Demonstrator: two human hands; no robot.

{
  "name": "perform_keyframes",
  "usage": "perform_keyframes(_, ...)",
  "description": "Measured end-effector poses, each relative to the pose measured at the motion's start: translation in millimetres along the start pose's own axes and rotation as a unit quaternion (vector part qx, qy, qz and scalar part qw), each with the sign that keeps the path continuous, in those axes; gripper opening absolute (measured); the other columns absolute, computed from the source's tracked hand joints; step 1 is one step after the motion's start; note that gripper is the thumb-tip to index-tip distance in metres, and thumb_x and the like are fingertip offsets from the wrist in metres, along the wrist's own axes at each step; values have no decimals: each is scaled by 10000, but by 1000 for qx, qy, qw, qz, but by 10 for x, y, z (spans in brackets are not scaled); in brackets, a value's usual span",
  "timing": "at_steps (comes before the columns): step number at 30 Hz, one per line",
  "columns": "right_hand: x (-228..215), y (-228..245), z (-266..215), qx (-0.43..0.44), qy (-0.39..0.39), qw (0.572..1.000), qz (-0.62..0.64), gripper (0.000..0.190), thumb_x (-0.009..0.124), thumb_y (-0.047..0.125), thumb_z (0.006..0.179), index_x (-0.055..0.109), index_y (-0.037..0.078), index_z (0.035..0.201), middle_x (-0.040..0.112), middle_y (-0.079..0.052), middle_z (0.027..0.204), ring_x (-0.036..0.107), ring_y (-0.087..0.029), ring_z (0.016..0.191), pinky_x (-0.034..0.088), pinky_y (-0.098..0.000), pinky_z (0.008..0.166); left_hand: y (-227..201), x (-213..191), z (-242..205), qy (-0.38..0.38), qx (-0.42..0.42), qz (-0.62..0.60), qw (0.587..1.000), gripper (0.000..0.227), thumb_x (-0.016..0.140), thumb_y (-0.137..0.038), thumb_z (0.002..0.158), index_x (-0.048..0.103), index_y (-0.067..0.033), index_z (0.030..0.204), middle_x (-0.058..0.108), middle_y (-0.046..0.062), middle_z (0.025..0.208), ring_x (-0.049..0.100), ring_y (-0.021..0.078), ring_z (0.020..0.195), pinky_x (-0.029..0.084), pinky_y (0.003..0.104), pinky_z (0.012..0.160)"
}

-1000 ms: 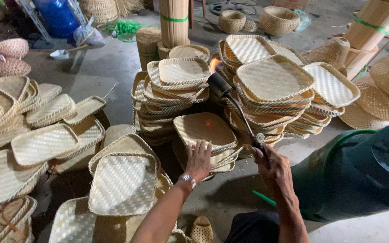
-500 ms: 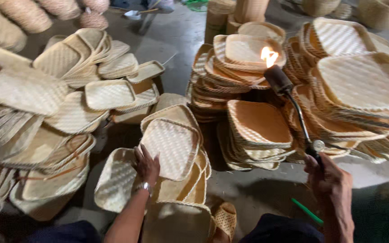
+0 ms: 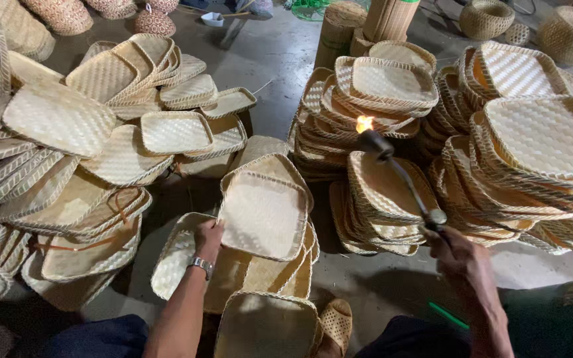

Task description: The person uses a handheld blowtorch to apply heat to the surface of woven baskets. They pick up a basket from a stack, move the flame over the basket's surface, and then place it back down. This process is repeated for multiple baskets in a workshop setting.

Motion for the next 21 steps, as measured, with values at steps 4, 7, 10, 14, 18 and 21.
perform_keyframes(4,451,-41,150,11,122,991,-59,363,512,368,1019,776,160,1153,638,-55,599,503,-169,453,412,-375,431,-464,-70,-199,29,29,-200,979,227,687,-190,958,759,-10,1076,689,-19,894,574,88,772,472,291,686)
perform_keyframes(7,719,-18,271,-22,178,977,-113,364,504,394,1002,760,159,1110,609,-44,580,533,-159,466,442,-367,461,-882,-78,-276,55,68,-271,959,283,672,-164,947,738,16,1156,742,-26,996,618,56,843,520,247,765)
perform_keyframes(10,832,17,342,-55,179,970,-155,495,528,436,1058,738,30,869,556,-77,578,482,-182,482,401,-393,479,-1227,-163,-382,43,104,-238,965,308,665,-167,959,730,30,1187,744,-23,1015,609,52,858,516,247,778)
perform_keyframes(14,757,154,327,-5,173,982,-80,446,507,432,1007,735,68,887,576,-58,554,546,-173,448,442,-390,432,-1559,-298,-509,5,146,-166,975,325,677,-152,950,726,38,1210,754,-12,1007,581,52,854,509,250,769)
perform_keyframes(18,746,267,347,1,166,984,-59,500,513,448,1008,757,41,849,595,-60,555,557,-166,439,457,-373,408,-1716,-310,-616,16,175,-149,973,306,663,-165,957,725,35,1180,769,20,978,577,53,832,506,258,754)
perform_keyframes(21,794,218,333,18,185,983,-6,479,517,446,996,757,49,875,586,-78,574,508,-192,437,418,-401,404,-1779,-283,-636,0,203,-82,976,315,661,-194,941,715,19,1167,765,79,914,580,88,758,506,292,704)
Point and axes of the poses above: each hand's wrist, its own z-axis towards the middle knuckle, its own x-axis out of the palm, y = z × x, the point moved 10 cm from there along z, towards the middle knuckle
